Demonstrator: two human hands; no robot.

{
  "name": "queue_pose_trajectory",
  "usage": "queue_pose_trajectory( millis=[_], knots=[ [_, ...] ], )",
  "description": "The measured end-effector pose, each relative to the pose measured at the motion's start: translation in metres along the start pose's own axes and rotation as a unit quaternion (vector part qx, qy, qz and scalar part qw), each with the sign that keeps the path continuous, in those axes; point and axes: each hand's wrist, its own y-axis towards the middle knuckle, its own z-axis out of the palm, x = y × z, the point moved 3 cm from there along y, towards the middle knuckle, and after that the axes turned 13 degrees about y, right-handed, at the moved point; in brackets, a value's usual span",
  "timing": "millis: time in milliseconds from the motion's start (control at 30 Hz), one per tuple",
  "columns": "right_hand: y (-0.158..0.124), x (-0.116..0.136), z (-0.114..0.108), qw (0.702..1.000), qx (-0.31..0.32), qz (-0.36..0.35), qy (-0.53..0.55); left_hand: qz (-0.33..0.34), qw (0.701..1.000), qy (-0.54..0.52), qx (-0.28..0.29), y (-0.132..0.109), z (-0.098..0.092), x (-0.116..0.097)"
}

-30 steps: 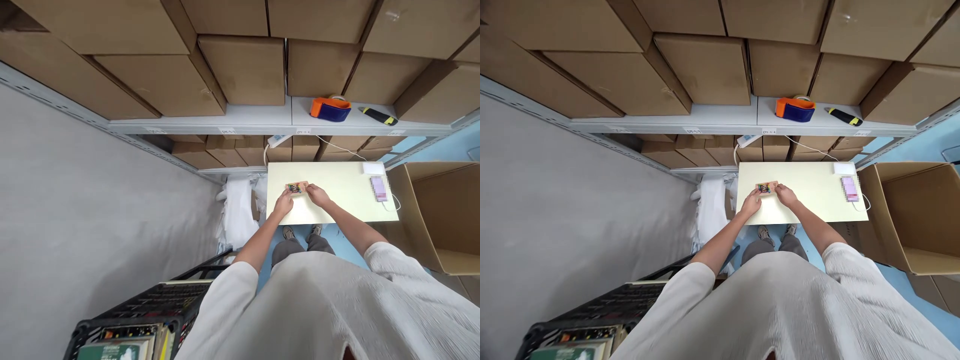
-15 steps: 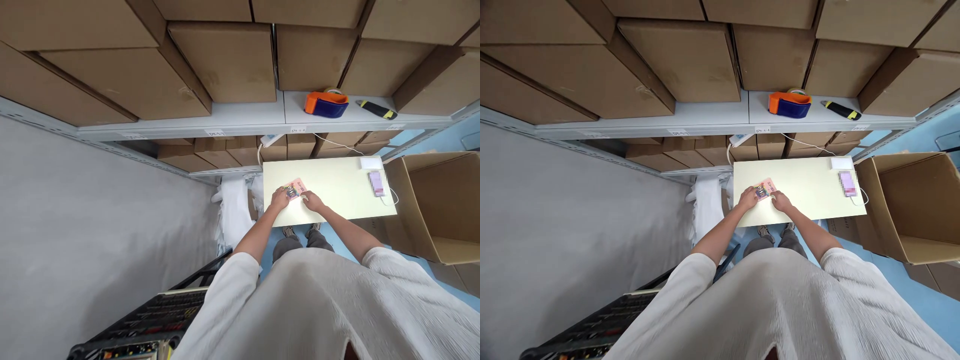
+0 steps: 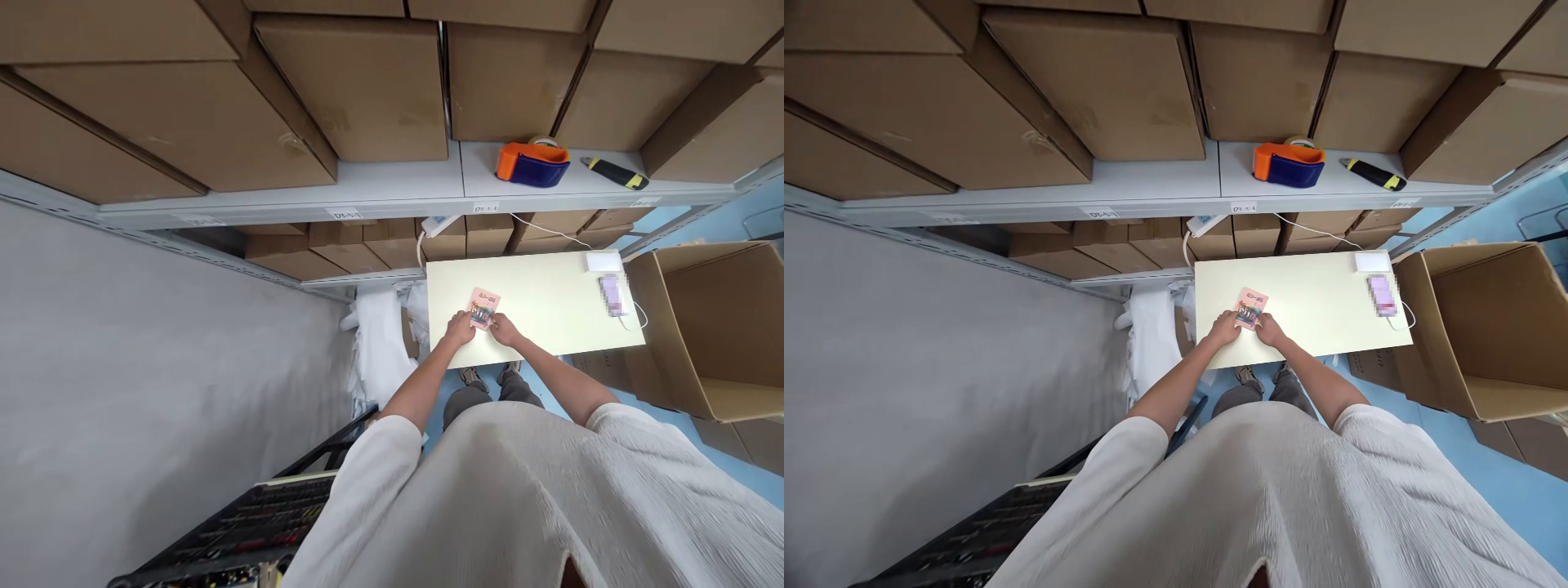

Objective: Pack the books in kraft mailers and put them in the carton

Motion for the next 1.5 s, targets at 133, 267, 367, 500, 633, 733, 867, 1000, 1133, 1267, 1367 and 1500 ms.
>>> queue_pose_trajectory(
  millis=[133,267,367,500,633,733,867,1000,1133,1267,1367,1500],
  knots=[
    [-0.003,-0.007,-0.003,0.999,-0.045,0.007,0.028,0.042,0.997,-0.055,0.019,-0.014,0.024,-0.013],
    [-0.008,-0.009,-0.007,0.992,-0.065,-0.005,0.106,0.038,0.998,-0.056,0.019,-0.020,0.033,-0.021],
    [-0.007,-0.006,-0.010,0.984,-0.053,0.007,0.168,0.040,0.998,-0.052,0.002,-0.020,0.029,-0.024],
    [-0.004,-0.003,-0.013,0.974,-0.063,0.063,0.206,0.062,0.997,-0.051,-0.003,-0.017,0.022,-0.026],
    [-0.002,-0.002,-0.015,0.964,-0.069,0.110,0.233,0.070,0.996,-0.052,0.003,-0.019,0.020,-0.025],
    [0.000,0.000,-0.016,0.954,-0.077,0.141,0.255,0.074,0.996,-0.041,0.008,-0.023,0.019,-0.025],
    [0.008,0.002,-0.019,0.939,-0.082,0.191,0.273,0.062,0.998,-0.016,0.017,-0.025,0.015,-0.026],
    [0.014,0.002,-0.023,0.928,-0.096,0.221,0.286,0.052,0.998,-0.020,0.022,-0.026,0.013,-0.026],
    [0.014,0.001,-0.021,0.935,-0.121,0.231,0.240,0.055,0.996,-0.073,0.007,-0.027,0.016,-0.024],
    [0.012,0.006,-0.019,0.961,-0.100,0.201,0.161,0.027,0.985,-0.168,-0.002,-0.022,0.019,-0.028],
    [0.008,0.016,-0.026,0.974,-0.150,0.138,0.101,0.013,0.968,-0.250,-0.021,-0.015,0.018,-0.037],
    [0.005,0.031,-0.027,0.978,-0.163,0.085,0.095,0.033,0.948,-0.309,-0.067,-0.009,0.010,-0.044]
  ],
)
